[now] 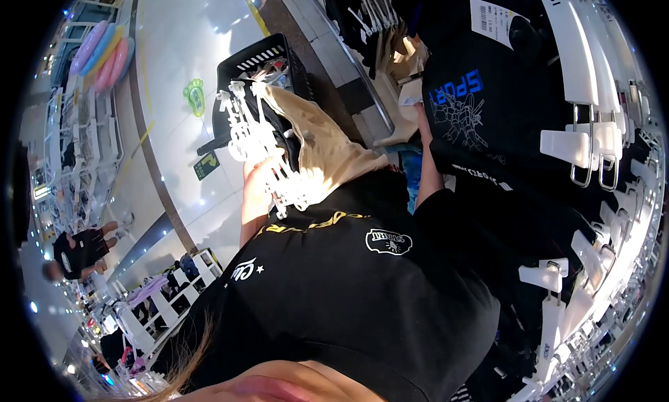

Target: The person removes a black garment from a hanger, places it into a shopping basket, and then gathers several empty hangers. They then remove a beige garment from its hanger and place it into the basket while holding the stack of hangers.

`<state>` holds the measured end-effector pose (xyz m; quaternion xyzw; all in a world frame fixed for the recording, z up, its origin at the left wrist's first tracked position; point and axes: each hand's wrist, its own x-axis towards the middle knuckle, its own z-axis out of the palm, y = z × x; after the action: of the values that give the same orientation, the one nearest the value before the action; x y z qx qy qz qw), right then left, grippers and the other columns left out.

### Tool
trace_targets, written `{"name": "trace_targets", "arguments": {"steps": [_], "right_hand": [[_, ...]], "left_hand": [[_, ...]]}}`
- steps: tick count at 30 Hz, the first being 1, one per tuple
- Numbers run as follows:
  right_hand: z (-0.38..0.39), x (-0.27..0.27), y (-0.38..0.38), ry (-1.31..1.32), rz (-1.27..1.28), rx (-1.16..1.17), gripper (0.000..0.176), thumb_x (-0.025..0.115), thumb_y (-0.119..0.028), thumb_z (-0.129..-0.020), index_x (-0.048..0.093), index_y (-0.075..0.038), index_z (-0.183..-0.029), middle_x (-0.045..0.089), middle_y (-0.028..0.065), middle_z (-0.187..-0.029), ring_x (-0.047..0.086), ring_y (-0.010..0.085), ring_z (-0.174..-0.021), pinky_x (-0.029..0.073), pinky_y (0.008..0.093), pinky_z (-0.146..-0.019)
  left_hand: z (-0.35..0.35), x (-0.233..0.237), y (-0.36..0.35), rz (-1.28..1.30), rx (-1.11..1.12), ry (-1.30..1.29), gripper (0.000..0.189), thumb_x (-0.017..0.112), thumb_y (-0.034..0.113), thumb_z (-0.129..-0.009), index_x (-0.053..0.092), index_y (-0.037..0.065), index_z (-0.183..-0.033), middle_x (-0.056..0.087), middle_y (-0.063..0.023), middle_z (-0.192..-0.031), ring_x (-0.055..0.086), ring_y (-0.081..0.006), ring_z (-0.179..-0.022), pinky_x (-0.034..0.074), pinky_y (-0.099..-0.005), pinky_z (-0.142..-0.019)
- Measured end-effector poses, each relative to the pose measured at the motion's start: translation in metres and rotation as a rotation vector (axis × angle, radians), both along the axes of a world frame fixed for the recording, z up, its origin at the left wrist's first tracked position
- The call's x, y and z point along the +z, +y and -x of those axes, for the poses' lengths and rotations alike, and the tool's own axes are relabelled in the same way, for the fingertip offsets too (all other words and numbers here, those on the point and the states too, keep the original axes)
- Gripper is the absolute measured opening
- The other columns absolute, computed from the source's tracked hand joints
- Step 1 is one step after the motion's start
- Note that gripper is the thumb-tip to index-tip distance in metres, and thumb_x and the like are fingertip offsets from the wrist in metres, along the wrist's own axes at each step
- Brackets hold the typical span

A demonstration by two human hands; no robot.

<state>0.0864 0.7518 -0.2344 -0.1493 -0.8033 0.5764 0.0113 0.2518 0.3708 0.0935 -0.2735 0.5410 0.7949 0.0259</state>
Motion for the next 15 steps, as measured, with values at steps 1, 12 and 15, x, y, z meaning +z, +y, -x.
{"name": "trace_targets", "arguments": {"steps": [1, 12, 15], "right_hand": [[-0.007, 0.025, -0.008, -0.055, 0.082, -0.028, 0.035, 0.057, -0.028, -0.08, 0.055, -0.004, -0.105, 0.056, 0.0052, -0.097, 0.049, 0.0151, -0.09, 0.037, 0.0279, -0.079], [-0.087, 0.139, -0.044, -0.224, -0.009, 0.042, 0.021, 0.065, -0.023, -0.075, 0.066, -0.003, -0.077, 0.051, -0.0041, -0.057, 0.044, 0.0045, -0.055, 0.034, 0.0228, -0.05], [-0.1, 0.181, -0.054, -0.34, -0.101, 0.279, 0.019, 0.065, -0.024, -0.073, 0.067, -0.005, -0.073, 0.051, -0.0023, -0.052, 0.042, 0.0053, -0.051, 0.033, 0.0224, -0.048]], "left_hand": [[0.0, 0.002, -0.003, 0.001, -0.002, -0.001, 0.02, 0.061, 0.002, -0.072, 0.06, -0.002, -0.092, 0.061, -0.0049, -0.079, 0.056, -0.0096, -0.067, 0.043, -0.0203, -0.059], [0.008, -0.002, -0.033, -0.023, -0.047, 0.049, 0.018, 0.061, 0.001, -0.072, 0.061, -0.002, -0.089, 0.06, -0.0041, -0.074, 0.055, -0.0087, -0.062, 0.042, -0.02, -0.056], [0.003, -0.01, -0.061, -0.001, -0.119, 0.067, 0.025, 0.056, 0.004, -0.075, 0.055, -0.004, -0.099, 0.061, -0.0084, -0.083, 0.057, -0.0125, -0.068, 0.047, -0.0243, -0.06]]}}
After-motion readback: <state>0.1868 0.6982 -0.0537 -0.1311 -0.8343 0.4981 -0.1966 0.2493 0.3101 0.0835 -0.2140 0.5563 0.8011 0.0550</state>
